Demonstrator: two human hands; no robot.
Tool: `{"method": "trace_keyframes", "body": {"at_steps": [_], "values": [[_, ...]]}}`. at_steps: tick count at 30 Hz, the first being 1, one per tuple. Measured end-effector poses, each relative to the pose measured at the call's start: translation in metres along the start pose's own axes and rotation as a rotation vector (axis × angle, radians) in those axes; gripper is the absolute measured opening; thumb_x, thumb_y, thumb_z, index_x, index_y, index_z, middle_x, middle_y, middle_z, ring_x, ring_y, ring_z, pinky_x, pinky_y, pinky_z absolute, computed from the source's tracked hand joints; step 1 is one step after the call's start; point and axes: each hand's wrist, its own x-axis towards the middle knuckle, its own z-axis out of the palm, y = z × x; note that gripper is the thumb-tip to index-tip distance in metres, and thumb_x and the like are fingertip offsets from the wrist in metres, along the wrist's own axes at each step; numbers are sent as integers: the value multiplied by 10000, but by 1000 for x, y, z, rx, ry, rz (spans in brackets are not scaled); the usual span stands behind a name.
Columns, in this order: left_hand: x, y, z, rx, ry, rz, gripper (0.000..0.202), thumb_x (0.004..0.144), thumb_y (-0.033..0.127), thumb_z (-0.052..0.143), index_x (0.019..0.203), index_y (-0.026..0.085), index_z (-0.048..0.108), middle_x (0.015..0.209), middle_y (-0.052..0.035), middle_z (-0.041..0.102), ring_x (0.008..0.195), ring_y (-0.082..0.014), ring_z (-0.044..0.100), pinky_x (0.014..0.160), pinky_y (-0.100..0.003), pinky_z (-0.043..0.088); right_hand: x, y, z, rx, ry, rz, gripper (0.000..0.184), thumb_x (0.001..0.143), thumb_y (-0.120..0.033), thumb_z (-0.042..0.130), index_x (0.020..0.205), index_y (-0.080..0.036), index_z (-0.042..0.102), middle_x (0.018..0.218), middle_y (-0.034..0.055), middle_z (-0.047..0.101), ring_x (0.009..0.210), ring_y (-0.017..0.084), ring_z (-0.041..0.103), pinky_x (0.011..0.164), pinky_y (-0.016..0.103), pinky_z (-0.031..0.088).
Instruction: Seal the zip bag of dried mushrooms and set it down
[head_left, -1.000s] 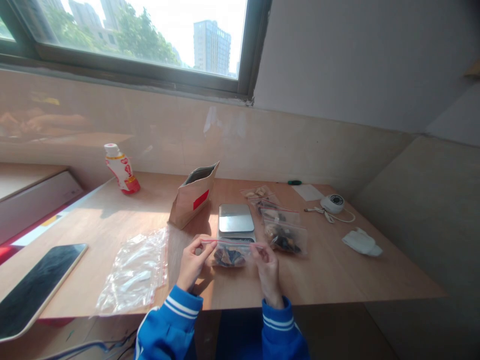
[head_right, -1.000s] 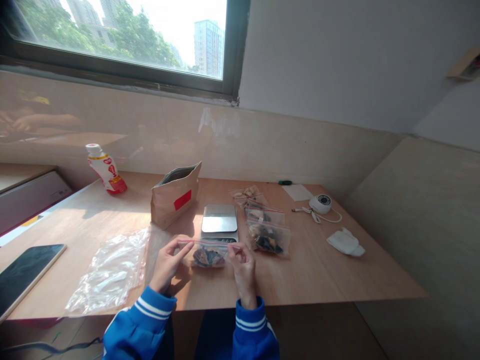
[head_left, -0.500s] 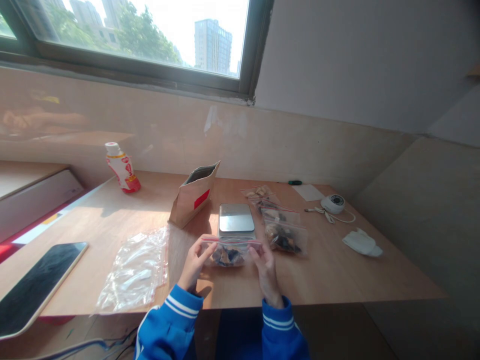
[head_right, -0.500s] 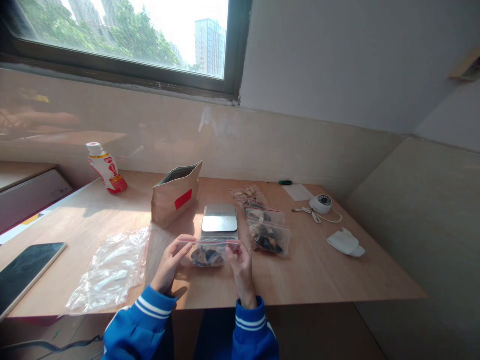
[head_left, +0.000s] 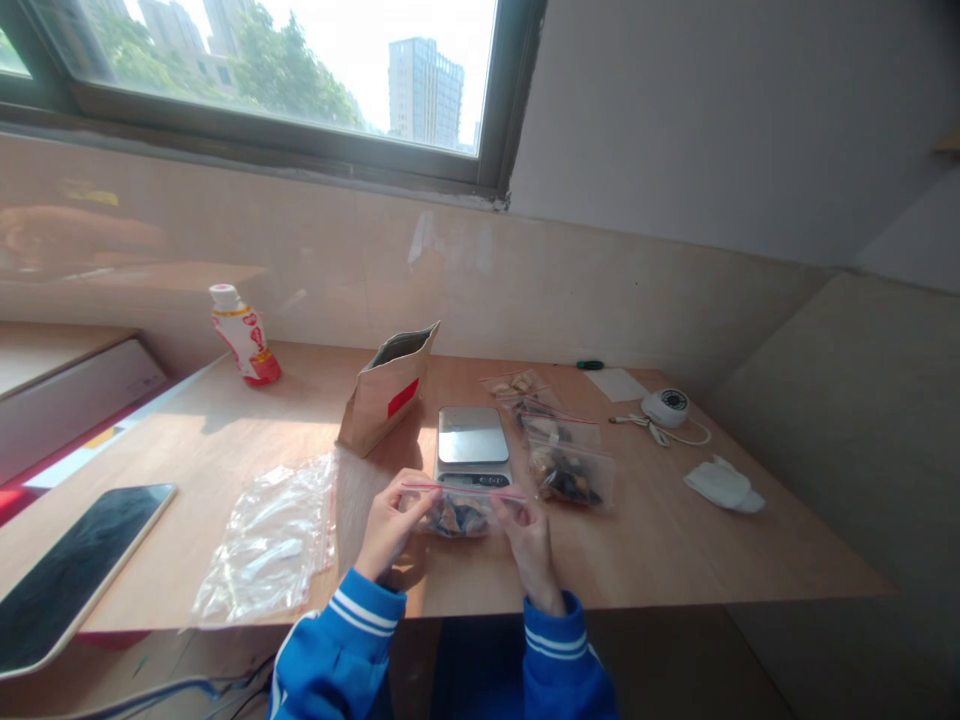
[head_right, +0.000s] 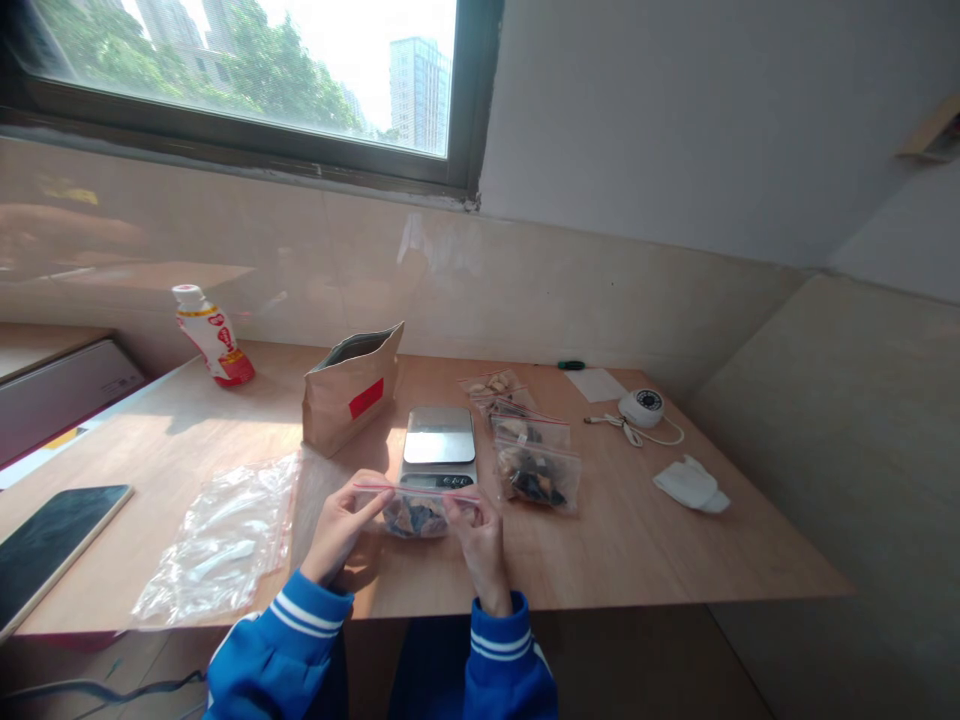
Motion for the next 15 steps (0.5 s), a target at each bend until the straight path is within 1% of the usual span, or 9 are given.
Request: {"method": "trace_keyframes", "body": {"at_steps": [4, 9, 13, 15], "values": [[0, -1, 0, 38, 24, 44, 209, 755, 379, 689, 757, 170, 700, 831, -44, 624, 828, -176, 607, 738, -262, 491, -1, -3, 1, -20, 12, 0, 202, 782, -376, 696, 730, -184, 663, 683, 6, 640, 693, 174, 608, 673, 299, 503], [0, -1, 0, 34, 0, 44, 201, 764, 371, 683, 756, 170, 691, 815, -34, 620, 801, -164, 609, 724, -253, 487, -3, -3, 1, 17, 29, 21, 203, 788, -378, 689, 735, -188, 643, 669, -9, 629, 678, 159, 599, 668, 280, 498], [0, 2, 1, -8, -15, 23, 218, 755, 388, 685, 763, 170, 684, 823, -35, 631, 789, -164, 612, 727, -261, 501, -3, -3, 1, 50, -1, 34, 210, 780, -391, 694, 751, -187, 655, 741, 7, 653, 734, 171, 628, 707, 284, 520], [0, 2, 1, -18, -19, 8, 235, 734, 392, 702, 810, 170, 693, 860, -47, 655, 823, -178, 620, 760, -278, 510, -4, -6, 0, 77, -29, 66, 234, 773, -415, 697, 824, -187, 679, 827, 28, 688, 799, 196, 658, 758, 310, 537]]}}
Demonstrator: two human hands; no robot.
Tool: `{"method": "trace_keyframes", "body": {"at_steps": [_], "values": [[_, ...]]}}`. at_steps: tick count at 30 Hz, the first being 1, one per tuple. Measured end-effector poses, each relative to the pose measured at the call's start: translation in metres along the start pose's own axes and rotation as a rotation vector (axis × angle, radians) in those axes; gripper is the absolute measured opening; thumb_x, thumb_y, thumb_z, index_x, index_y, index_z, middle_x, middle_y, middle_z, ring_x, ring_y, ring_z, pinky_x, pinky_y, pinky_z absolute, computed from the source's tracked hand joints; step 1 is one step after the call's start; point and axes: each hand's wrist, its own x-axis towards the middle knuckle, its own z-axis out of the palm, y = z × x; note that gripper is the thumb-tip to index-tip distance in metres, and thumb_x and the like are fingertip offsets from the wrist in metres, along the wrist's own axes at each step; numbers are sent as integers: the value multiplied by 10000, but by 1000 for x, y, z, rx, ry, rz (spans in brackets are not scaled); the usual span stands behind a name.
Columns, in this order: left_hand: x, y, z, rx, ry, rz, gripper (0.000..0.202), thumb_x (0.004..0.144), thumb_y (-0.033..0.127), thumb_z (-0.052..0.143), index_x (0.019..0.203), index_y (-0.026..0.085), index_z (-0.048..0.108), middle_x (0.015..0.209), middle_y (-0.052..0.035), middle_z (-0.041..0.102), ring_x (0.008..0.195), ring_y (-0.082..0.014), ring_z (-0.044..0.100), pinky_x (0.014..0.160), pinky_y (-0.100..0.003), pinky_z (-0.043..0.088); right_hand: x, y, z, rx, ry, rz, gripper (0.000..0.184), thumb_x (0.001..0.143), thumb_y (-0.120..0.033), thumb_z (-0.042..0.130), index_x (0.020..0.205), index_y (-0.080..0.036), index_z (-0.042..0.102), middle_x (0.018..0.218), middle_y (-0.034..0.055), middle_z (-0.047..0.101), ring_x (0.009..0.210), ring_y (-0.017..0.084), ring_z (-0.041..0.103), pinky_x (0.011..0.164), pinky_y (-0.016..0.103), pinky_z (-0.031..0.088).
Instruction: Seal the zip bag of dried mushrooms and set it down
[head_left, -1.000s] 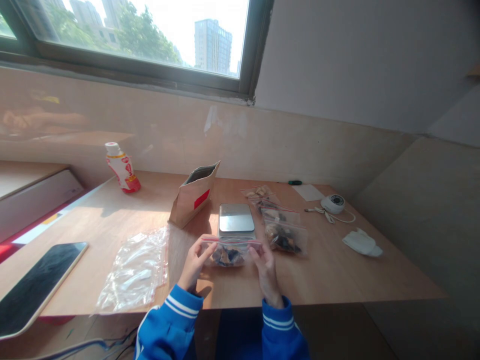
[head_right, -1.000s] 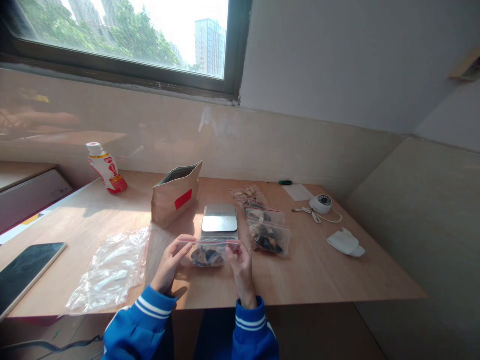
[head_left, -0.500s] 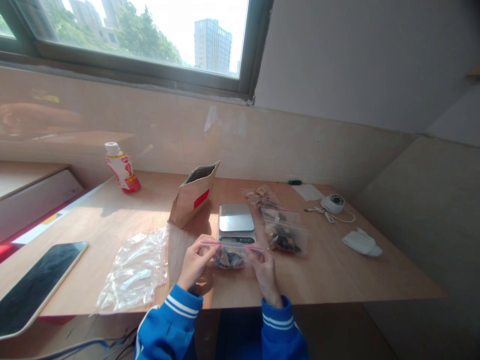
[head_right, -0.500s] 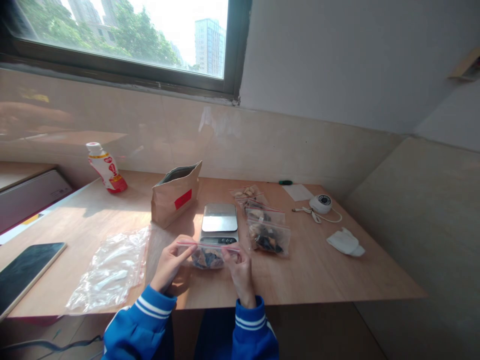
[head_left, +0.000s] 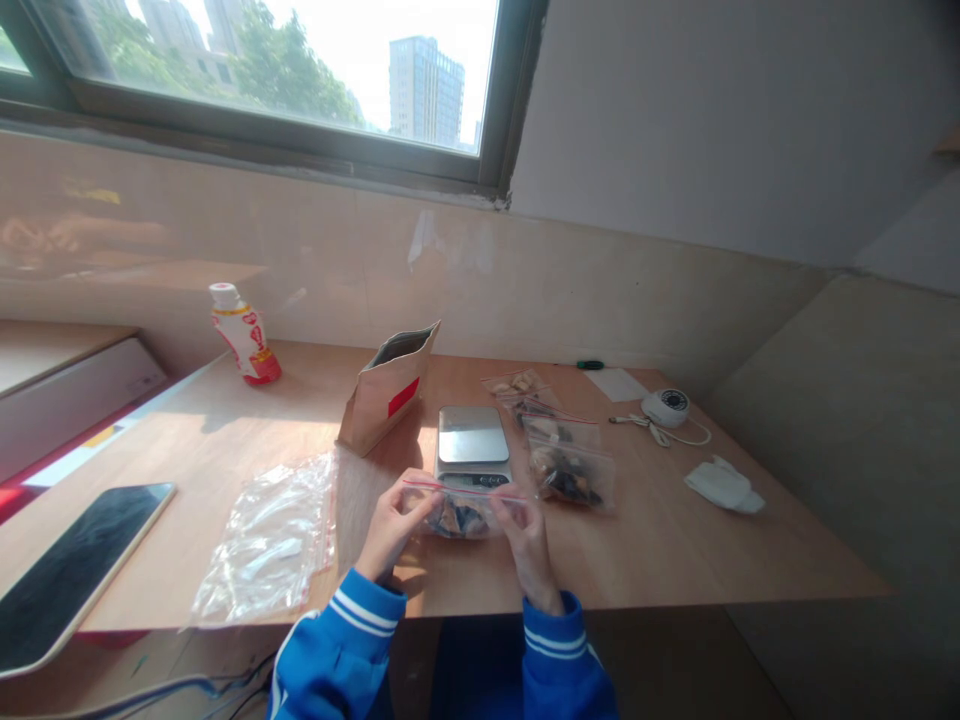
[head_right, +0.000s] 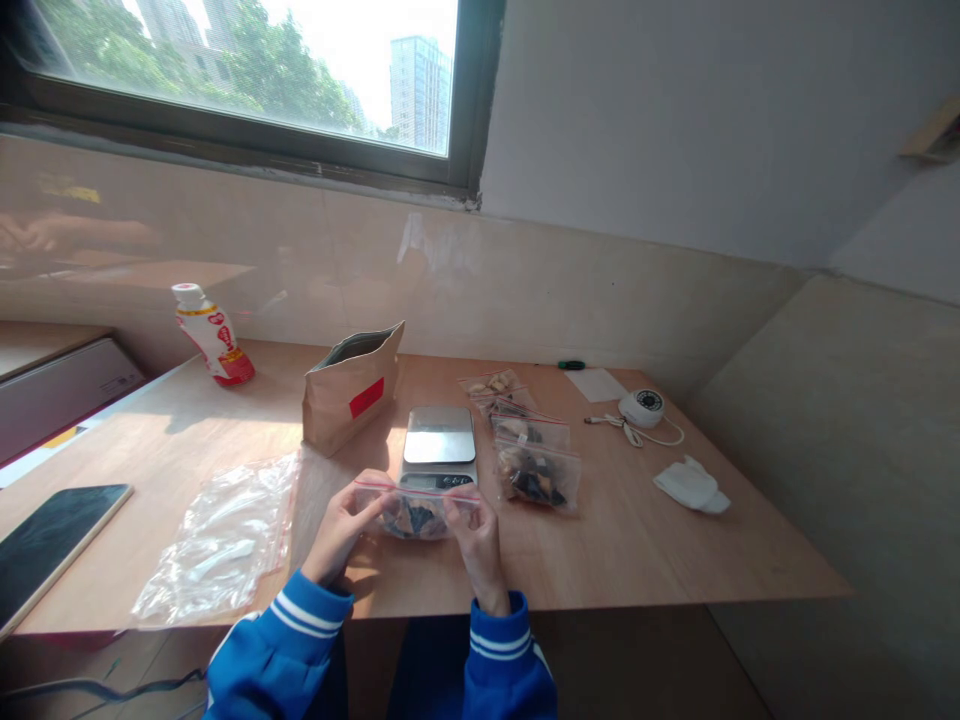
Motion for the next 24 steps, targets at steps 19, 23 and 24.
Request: {"method": "trace_keyframes", "body": {"at_steps": [19, 23, 24], "values": [[2, -4, -2, -21, -104, 66, 157, 747, 323, 708, 756, 171, 671, 805, -33, 633, 831, -169, 612, 784, -268, 483, 3, 4, 6, -119, -21, -78, 187, 793, -366, 688, 743, -185, 695, 740, 23, 669, 757, 190, 645, 739, 308, 520], [2, -7, -2, -1, -120, 58, 166, 750, 331, 707, 788, 172, 679, 846, -42, 644, 859, -174, 619, 803, -275, 487, 3, 5, 5, -136, -3, -78, 191, 801, -362, 682, 745, -180, 694, 744, 28, 677, 745, 189, 645, 717, 301, 518], [2, -7, -2, 8, -117, 59, 169, 756, 335, 700, 783, 169, 679, 841, -44, 643, 853, -173, 619, 797, -274, 487, 3, 6, 5, -143, -6, -78, 192, 802, -361, 681, 744, -178, 693, 742, 28, 675, 739, 187, 643, 712, 299, 516]]}}
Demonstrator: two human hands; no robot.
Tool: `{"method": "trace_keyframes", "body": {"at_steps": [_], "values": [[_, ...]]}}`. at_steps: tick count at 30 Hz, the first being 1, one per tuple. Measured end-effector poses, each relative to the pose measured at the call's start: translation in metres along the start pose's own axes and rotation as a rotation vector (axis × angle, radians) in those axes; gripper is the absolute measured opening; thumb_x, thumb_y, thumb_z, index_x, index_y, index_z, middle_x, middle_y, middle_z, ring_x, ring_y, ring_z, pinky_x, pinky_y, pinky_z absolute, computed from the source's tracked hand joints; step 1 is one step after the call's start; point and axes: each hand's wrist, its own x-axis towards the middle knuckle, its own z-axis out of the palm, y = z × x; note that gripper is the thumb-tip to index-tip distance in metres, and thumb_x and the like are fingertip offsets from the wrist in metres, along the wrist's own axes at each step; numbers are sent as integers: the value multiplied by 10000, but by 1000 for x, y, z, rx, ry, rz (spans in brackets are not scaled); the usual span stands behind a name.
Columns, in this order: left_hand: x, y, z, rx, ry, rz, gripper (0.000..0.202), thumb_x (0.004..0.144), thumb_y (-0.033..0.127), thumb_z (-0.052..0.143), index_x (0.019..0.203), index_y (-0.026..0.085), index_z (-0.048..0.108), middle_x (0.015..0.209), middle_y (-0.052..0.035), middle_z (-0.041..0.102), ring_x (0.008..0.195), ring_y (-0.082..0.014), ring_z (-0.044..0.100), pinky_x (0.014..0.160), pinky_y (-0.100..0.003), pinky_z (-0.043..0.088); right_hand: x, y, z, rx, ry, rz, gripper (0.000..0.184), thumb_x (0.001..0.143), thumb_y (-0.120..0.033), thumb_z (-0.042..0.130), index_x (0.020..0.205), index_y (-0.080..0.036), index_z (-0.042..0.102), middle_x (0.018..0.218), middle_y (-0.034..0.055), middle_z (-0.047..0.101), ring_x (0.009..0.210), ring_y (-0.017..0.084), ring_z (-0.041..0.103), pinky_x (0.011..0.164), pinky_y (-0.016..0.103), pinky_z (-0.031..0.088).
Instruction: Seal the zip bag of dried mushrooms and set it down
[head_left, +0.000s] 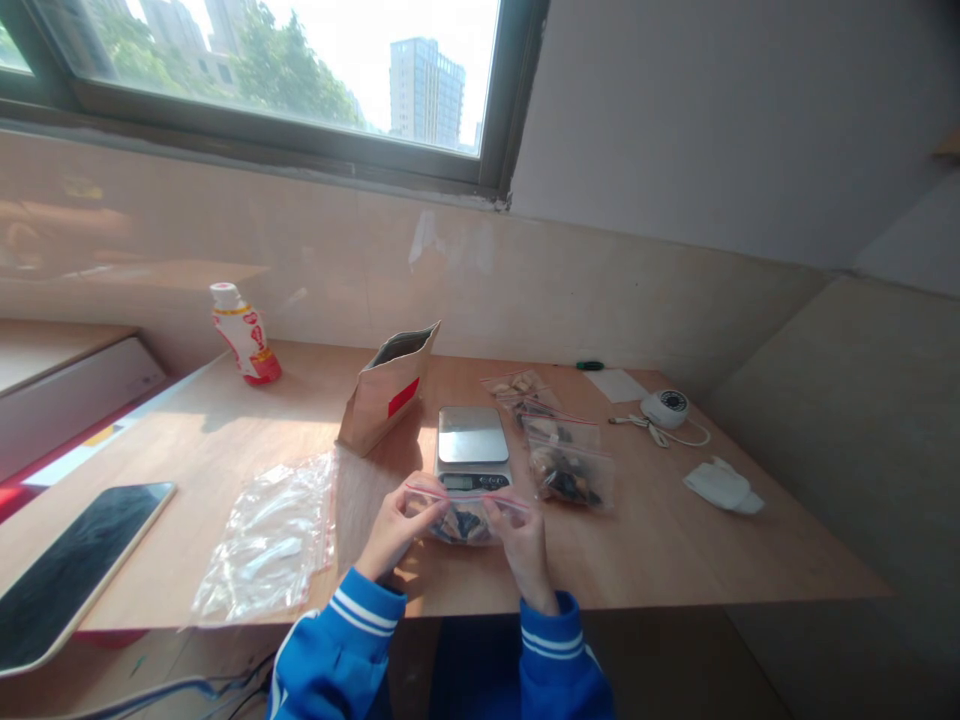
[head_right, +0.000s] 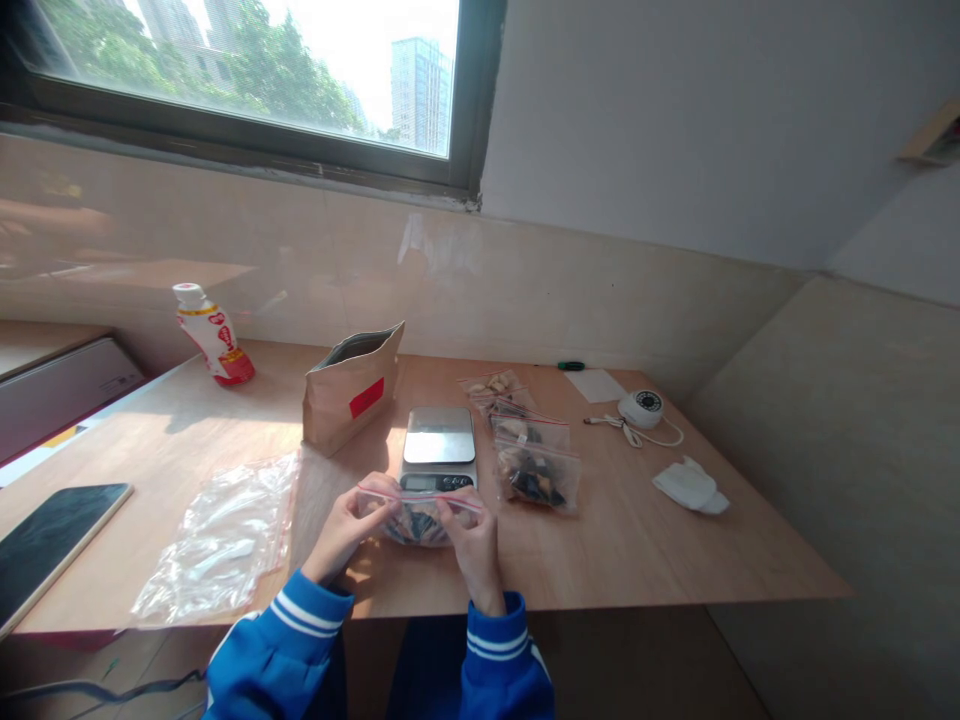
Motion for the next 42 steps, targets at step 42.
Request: {"method": "trace_keyframes", "body": {"at_steps": [42], "values": [[-2, 3, 2, 57, 77, 22, 211, 745, 359, 707, 740, 148, 696, 800, -63, 672, 791, -172, 645, 747, -270, 511, -4, -2, 19, 11, 32, -77, 115, 777, -283, 690, 727, -180, 702, 717, 25, 654, 717, 168, 629, 687, 277, 519]]}}
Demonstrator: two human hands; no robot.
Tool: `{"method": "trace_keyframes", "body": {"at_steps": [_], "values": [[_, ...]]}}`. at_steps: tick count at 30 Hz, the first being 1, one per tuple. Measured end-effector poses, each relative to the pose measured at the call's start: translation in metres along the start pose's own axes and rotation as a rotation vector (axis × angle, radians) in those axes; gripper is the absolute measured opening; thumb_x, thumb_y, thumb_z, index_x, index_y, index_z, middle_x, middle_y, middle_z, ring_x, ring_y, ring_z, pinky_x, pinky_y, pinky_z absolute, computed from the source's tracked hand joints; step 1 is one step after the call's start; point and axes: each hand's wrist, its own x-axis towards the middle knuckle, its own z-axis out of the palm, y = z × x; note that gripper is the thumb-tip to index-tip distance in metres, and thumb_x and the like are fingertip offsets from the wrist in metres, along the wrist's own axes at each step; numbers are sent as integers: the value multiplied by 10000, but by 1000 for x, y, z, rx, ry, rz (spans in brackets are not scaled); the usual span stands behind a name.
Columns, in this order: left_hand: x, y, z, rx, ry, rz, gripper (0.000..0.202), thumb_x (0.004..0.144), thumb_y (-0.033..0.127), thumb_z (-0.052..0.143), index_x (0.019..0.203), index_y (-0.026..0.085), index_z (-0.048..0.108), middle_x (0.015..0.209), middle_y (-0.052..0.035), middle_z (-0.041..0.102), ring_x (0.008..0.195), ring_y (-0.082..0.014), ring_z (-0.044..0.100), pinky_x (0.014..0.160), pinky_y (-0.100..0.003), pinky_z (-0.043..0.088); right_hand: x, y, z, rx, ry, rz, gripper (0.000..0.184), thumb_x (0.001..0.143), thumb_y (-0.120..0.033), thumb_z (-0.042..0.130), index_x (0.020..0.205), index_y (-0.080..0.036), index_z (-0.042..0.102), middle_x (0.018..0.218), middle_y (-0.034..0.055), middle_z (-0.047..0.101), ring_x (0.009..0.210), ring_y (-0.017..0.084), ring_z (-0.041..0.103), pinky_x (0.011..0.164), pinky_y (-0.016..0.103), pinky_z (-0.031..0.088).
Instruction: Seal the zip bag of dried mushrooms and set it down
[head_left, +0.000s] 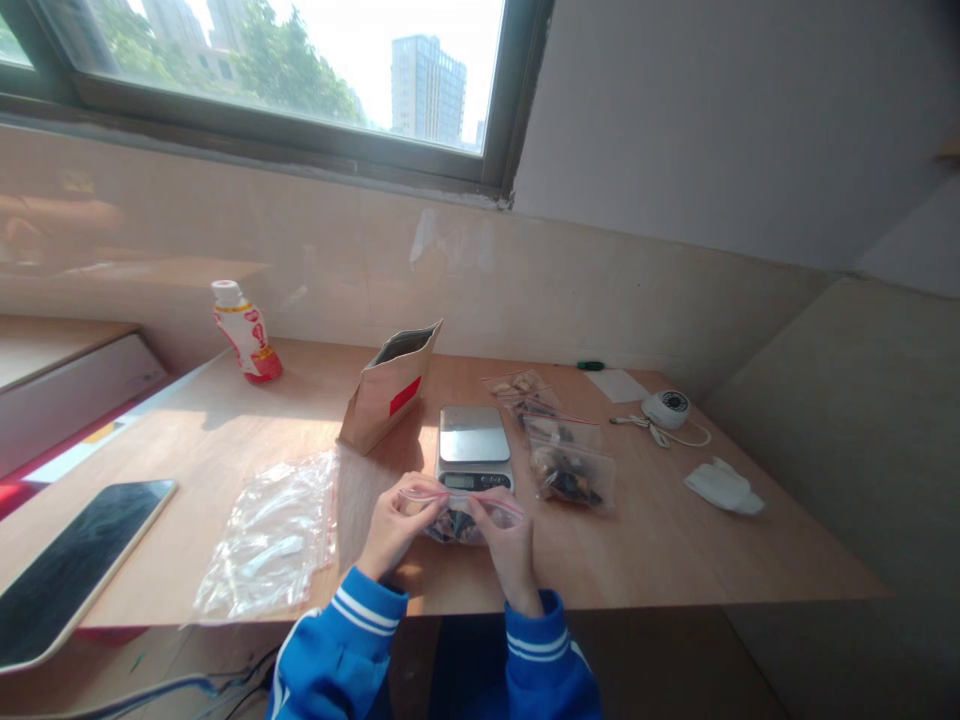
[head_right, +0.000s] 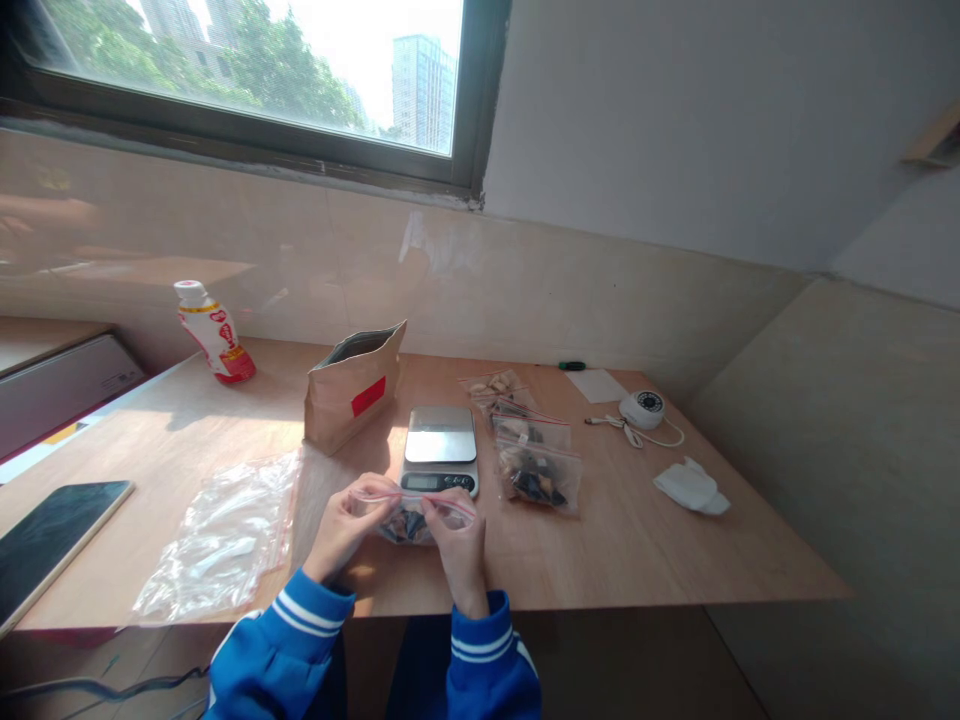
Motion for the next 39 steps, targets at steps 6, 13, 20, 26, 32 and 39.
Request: {"method": "trace_keyframes", "body": {"at_steps": [6, 13, 20, 26, 32, 39], "values": [[0, -2, 0, 13, -48, -39, 240, 743, 382, 706, 827, 157, 714, 842, -67, 695, 825, -180, 652, 773, -279, 518, 0, 4, 0, 110, -116, 139, 231, 773, -349, 708, 949, -200, 716, 904, 49, 728, 877, 206, 672, 847, 348, 531], [-1, -3, 2, 22, -75, -37, 248, 738, 393, 709, 813, 157, 722, 859, -84, 704, 828, -194, 660, 751, -296, 534, -1, 5, 6, 113, -87, 189, 328, 772, -368, 709, 1034, -171, 687, 930, 78, 747, 905, 237, 695, 888, 403, 539], [-1, 3, 5, 22, -71, -44, 273, 712, 385, 736, 846, 151, 696, 843, -71, 702, 802, -181, 652, 733, -284, 526, 0, 0, 6, 93, -51, 135, 207, 771, -340, 712, 903, -182, 702, 900, 56, 736, 823, 193, 692, 785, 316, 562], [-1, 2, 4, 41, -65, -5, 258, 766, 406, 678, 737, 150, 681, 776, -62, 689, 768, -171, 646, 739, -280, 514, -1, -3, 9, 120, -2, 137, 213, 720, -337, 753, 845, -175, 697, 757, 38, 730, 720, 191, 693, 705, 303, 570], [-2, 2, 3, 28, -32, -38, 279, 761, 419, 678, 723, 143, 682, 753, -59, 682, 754, -168, 642, 710, -266, 509, -2, -5, 11, 127, -11, 136, 220, 723, -350, 753, 843, -173, 698, 782, 46, 740, 744, 203, 701, 732, 323, 573], [-2, 4, 4, 47, -31, -13, 263, 760, 412, 681, 720, 152, 679, 729, -50, 679, 723, -160, 636, 680, -257, 506, -1, -3, 11, 146, -15, 138, 214, 719, -329, 760, 851, -180, 680, 772, 43, 747, 739, 199, 706, 725, 318, 572]]}}
